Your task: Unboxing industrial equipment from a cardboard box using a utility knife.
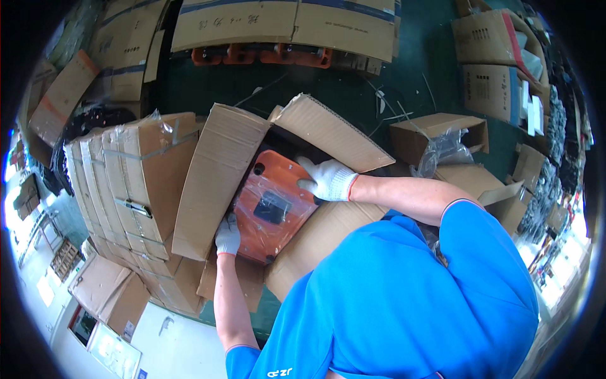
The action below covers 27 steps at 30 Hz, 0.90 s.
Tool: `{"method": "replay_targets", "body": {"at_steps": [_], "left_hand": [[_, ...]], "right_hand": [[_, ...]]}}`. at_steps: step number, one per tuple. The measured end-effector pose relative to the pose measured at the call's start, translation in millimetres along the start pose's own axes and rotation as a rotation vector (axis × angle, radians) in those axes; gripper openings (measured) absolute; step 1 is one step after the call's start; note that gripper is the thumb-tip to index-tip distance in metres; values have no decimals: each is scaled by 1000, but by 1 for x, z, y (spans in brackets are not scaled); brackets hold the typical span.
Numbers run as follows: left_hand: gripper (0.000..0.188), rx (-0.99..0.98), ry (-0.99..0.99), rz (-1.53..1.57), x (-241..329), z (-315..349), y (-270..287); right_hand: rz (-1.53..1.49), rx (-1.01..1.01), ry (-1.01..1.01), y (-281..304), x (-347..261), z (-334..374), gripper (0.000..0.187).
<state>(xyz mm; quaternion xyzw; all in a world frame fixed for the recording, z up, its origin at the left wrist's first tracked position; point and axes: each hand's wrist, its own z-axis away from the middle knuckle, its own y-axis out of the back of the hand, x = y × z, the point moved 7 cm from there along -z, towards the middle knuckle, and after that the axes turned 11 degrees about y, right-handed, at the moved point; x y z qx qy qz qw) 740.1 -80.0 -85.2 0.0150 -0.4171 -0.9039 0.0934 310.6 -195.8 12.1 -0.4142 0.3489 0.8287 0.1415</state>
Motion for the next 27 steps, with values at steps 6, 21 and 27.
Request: {"method": "replay_targets", "body": {"at_steps": [6,21,27], "left_hand": [[65,-74,16,87,23,2,9],[103,130,454,436,76,22,77],[100,280,550,385,80,30,94]], "right_hand": [[-93,-66,-114,6,6,14,60],[51,185,-43,12,7,-16,43],[131,254,61,-17,14,-23,40]]}}
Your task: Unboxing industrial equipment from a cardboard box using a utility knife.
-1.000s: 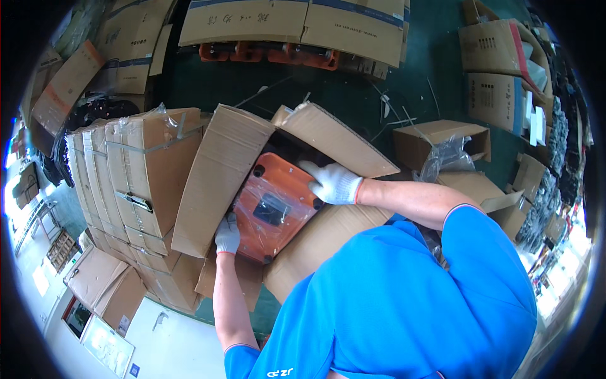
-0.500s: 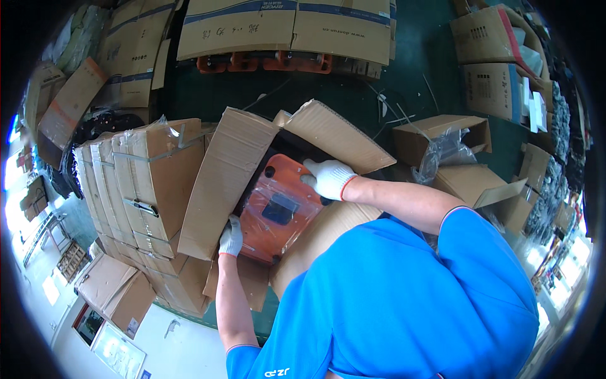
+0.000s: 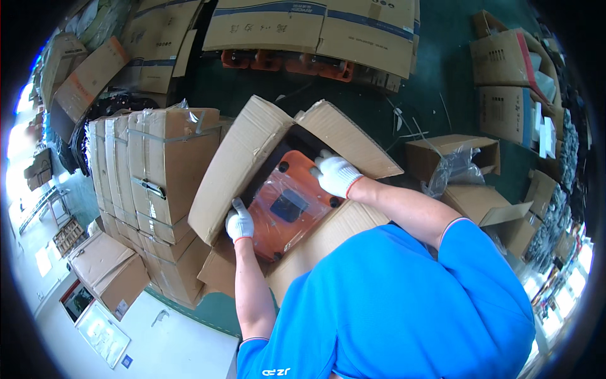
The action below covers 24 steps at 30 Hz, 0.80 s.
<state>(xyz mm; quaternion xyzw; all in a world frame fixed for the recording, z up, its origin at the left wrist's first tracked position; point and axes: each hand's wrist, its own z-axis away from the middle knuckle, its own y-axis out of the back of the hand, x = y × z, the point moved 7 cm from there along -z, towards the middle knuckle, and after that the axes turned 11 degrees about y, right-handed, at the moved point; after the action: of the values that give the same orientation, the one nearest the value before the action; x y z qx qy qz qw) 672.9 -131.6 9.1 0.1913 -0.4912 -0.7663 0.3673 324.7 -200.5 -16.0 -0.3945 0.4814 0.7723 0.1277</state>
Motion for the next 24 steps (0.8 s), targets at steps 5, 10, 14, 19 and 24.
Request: {"method": "replay_targets", "body": {"at_steps": [5,10,14,19,24], "left_hand": [[99,-129,20,-42,10,6,-8],[81,-143,-104,25,-24,16,-43],[73,-217,-304,169,-56,4,-50],[73,-63,-390,204,-29,12,-48],[73,60,-232,231,-49,23,-44]], "right_hand": [[64,-124,-64,11,4,23,42],[32,-171,99,17,-11,23,45],[-39,-141,124,17,-62,36,46],[63,-189,178,27,-72,43,44],[36,-31,265,44,-86,50,40]]}}
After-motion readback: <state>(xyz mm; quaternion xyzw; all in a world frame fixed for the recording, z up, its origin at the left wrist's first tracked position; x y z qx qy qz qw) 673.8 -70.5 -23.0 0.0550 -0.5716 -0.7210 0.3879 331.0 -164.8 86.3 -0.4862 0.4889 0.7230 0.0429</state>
